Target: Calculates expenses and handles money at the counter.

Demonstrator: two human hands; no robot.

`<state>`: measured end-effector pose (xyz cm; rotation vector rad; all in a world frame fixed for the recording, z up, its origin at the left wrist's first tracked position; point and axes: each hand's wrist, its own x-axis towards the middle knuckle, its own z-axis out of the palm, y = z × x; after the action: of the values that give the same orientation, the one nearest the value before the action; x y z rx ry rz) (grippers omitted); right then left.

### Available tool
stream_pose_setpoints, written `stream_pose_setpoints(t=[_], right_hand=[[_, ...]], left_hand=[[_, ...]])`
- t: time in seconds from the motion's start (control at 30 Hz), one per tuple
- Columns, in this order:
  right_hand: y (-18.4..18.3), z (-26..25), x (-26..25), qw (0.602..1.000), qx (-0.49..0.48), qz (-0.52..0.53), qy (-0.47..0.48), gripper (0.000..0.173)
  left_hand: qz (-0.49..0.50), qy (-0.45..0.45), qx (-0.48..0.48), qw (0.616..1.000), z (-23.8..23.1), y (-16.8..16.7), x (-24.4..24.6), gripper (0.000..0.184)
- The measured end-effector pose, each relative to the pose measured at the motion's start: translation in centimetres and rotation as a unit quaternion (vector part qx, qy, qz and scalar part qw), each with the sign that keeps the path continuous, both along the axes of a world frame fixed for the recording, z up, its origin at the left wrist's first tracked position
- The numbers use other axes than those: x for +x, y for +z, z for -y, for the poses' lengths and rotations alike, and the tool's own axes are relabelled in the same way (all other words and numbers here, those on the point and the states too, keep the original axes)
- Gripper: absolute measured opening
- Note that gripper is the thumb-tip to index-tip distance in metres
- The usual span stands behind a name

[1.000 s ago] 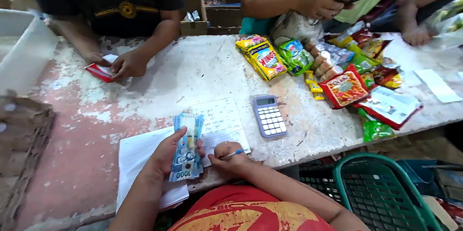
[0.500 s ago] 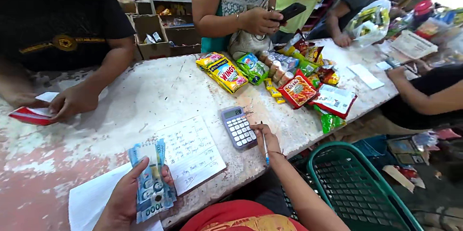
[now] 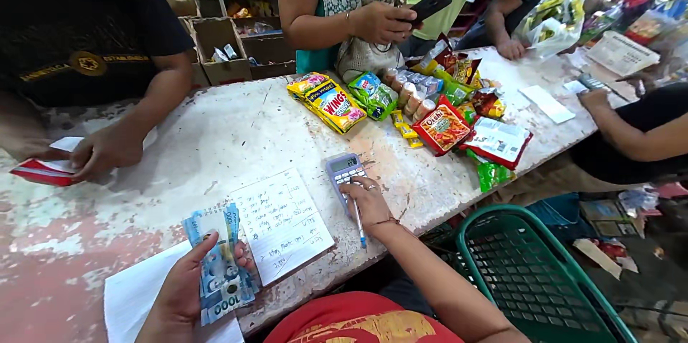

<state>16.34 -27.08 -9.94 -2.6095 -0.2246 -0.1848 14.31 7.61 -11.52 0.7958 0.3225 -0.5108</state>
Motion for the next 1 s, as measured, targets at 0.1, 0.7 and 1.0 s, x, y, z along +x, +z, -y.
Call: stream_pose_setpoints(t=[0.1,0.7,1.0], right_hand=[[-1.4,0.6,-2.3,0.986,0.015,0.163,-0.008,0.020],[-0.4,4.1,-4.7,0.991,0.006,0.129,-0.044,0.024],[0.9,-1.6,-3.5,0.975,0.221,-0.019,0.027,0.031]], left_hand=[[0.001,0.012,0.007,1.000,-0.1,0.2,0.0,0.047],[0.009,0.006,0.022,1.000,-0.1,-0.1,0.0,0.041],[0.014,-0.127,0.018,0.992,-0.4,-0.6,-0.5,0.039]])
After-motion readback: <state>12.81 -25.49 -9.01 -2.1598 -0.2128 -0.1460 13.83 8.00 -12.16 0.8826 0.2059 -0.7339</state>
